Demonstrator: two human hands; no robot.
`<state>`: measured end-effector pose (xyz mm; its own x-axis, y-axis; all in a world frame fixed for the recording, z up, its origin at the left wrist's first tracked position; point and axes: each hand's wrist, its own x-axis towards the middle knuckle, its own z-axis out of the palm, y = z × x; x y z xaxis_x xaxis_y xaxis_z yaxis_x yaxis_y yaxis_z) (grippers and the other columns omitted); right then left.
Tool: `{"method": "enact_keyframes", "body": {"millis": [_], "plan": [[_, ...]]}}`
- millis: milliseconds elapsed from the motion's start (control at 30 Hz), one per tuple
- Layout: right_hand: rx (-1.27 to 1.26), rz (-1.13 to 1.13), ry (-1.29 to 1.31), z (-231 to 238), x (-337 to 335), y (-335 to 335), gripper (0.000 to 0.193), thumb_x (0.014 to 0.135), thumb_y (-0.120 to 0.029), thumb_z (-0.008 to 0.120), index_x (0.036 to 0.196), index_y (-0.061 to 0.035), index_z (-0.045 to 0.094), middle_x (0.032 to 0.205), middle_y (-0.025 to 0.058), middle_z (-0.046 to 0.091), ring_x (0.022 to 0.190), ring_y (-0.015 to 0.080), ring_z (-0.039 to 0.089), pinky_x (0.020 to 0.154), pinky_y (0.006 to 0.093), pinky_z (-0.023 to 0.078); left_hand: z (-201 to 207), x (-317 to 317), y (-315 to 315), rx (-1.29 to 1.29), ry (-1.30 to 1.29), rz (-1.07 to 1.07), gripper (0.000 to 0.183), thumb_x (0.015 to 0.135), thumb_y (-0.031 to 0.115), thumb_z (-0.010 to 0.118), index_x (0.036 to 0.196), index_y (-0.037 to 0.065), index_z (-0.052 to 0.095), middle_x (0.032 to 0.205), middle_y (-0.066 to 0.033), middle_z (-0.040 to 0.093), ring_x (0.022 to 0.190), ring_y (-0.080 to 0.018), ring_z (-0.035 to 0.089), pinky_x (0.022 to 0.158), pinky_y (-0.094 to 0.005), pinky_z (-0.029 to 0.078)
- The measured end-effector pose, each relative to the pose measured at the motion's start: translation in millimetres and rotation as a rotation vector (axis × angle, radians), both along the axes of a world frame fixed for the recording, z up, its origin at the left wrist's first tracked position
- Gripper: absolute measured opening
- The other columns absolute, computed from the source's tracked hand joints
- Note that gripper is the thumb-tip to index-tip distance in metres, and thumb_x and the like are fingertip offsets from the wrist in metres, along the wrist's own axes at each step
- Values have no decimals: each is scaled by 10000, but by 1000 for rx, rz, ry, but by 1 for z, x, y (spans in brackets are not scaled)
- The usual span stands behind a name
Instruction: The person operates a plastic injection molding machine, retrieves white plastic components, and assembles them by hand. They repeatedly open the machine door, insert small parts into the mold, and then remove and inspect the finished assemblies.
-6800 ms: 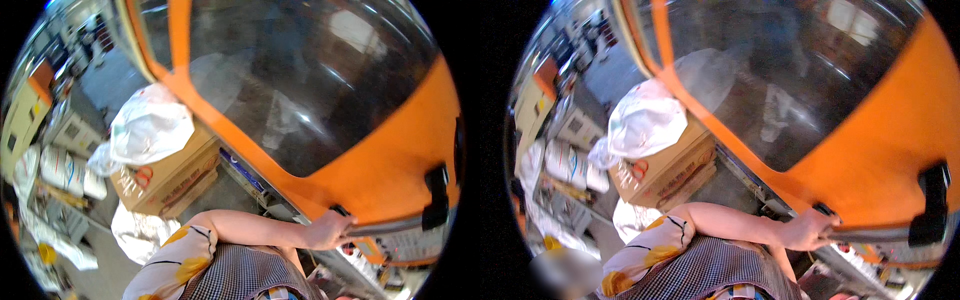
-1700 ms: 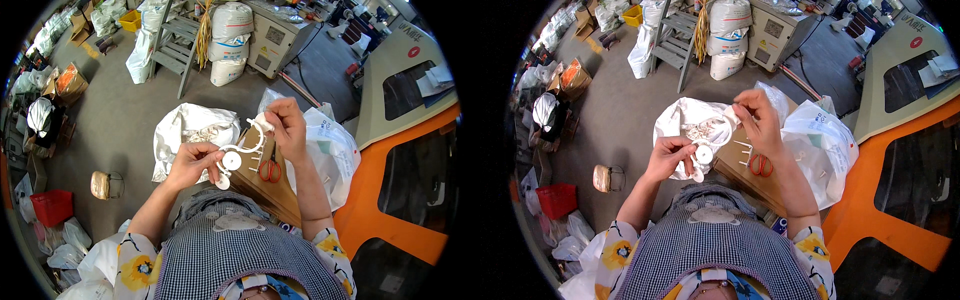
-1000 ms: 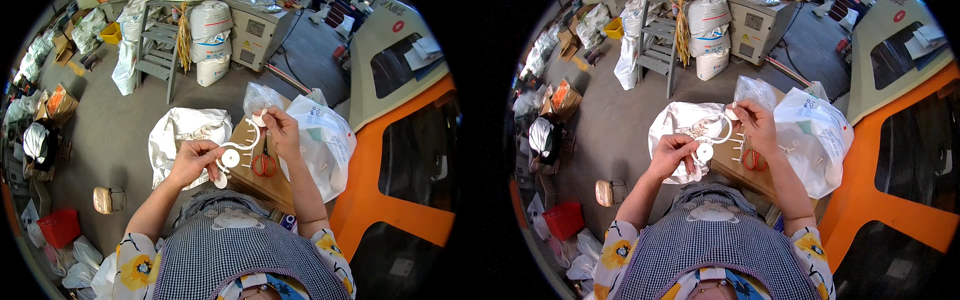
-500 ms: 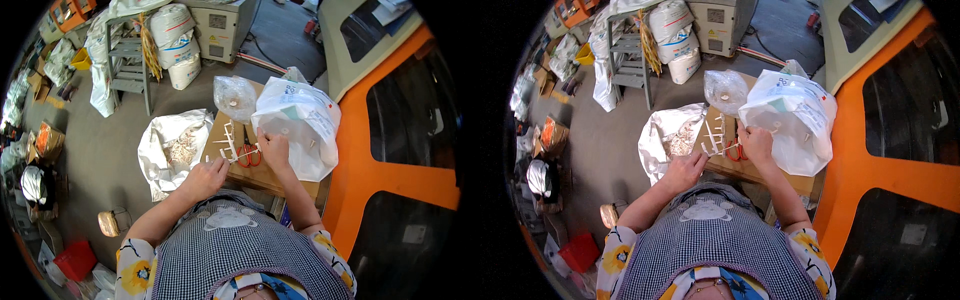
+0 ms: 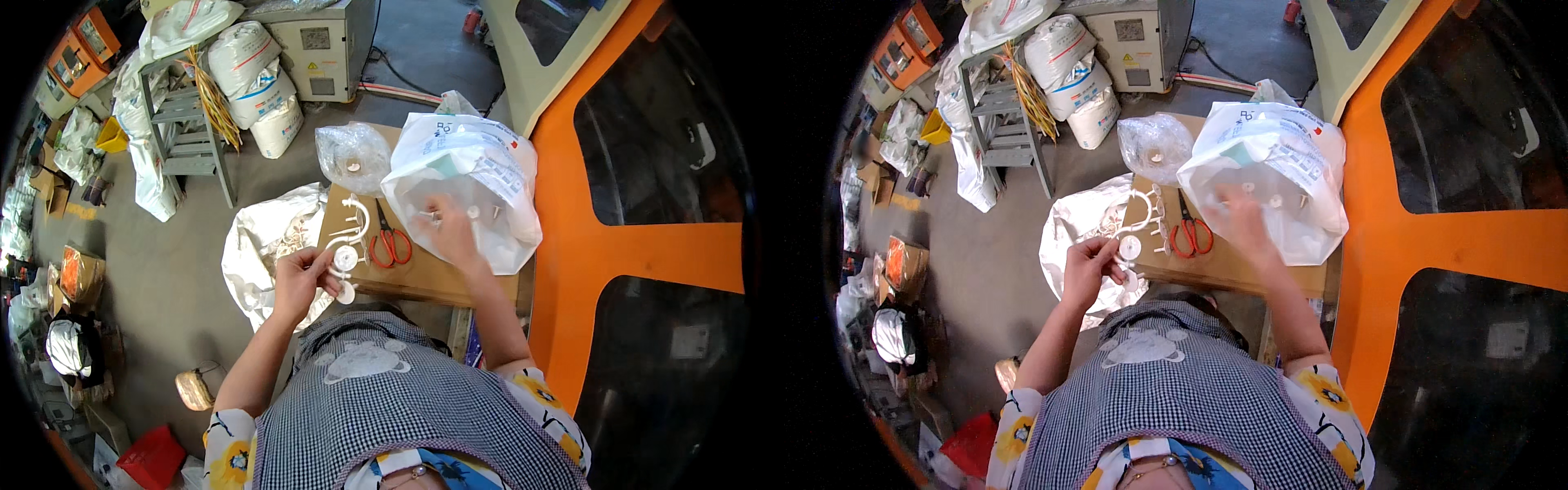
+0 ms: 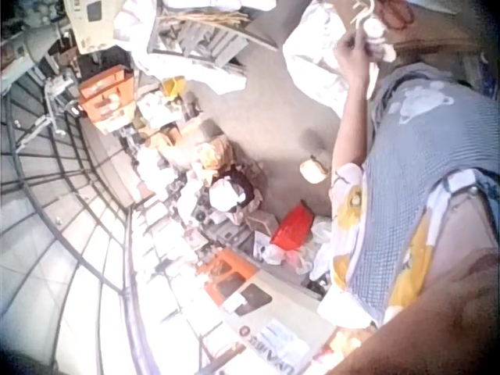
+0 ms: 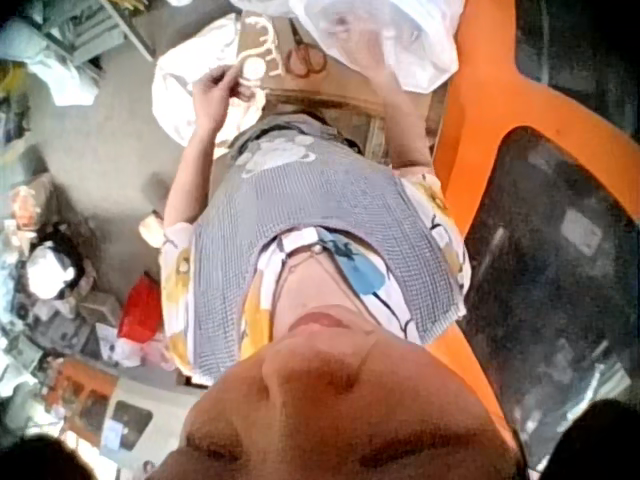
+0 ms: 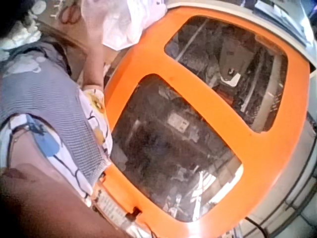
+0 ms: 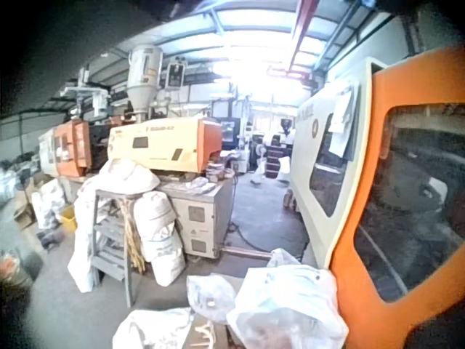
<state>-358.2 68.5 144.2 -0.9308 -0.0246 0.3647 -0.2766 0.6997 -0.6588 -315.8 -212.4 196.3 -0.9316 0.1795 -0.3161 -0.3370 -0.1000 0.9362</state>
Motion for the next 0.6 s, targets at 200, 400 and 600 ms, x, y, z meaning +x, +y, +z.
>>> {"method": "enact_keyframes", "body": {"millis": [200, 400, 600], "plan": [[124, 536, 461, 60, 35, -73, 297, 700, -26, 634, 994, -66, 607, 919, 82, 582, 781, 220, 596, 633, 318, 502, 12, -1, 7, 150, -41, 1, 253, 907, 182, 545, 868, -63, 596, 622, -101, 602, 473, -141, 582, 434, -226, 479], [-30, 582, 411, 73, 23, -79, 200, 735, -26, 599, 935, -36, 595, 957, 72, 574, 846, 229, 606, 679, 316, 517, 30, 2, 9, 98, 120, 57, 212, 906, 155, 545, 839, -41, 586, 610, -86, 591, 469, -136, 584, 404, -229, 466], [-559, 615, -225, 72, 19, -103, 79, 862, -41, 556, 932, -11, 537, 882, 61, 574, 769, 149, 571, 646, 256, 475, 51, 0, -7, 1, 185, 80, 212, 904, 149, 551, 798, -34, 569, 599, -66, 575, 443, -131, 570, 356, -225, 417]]}}
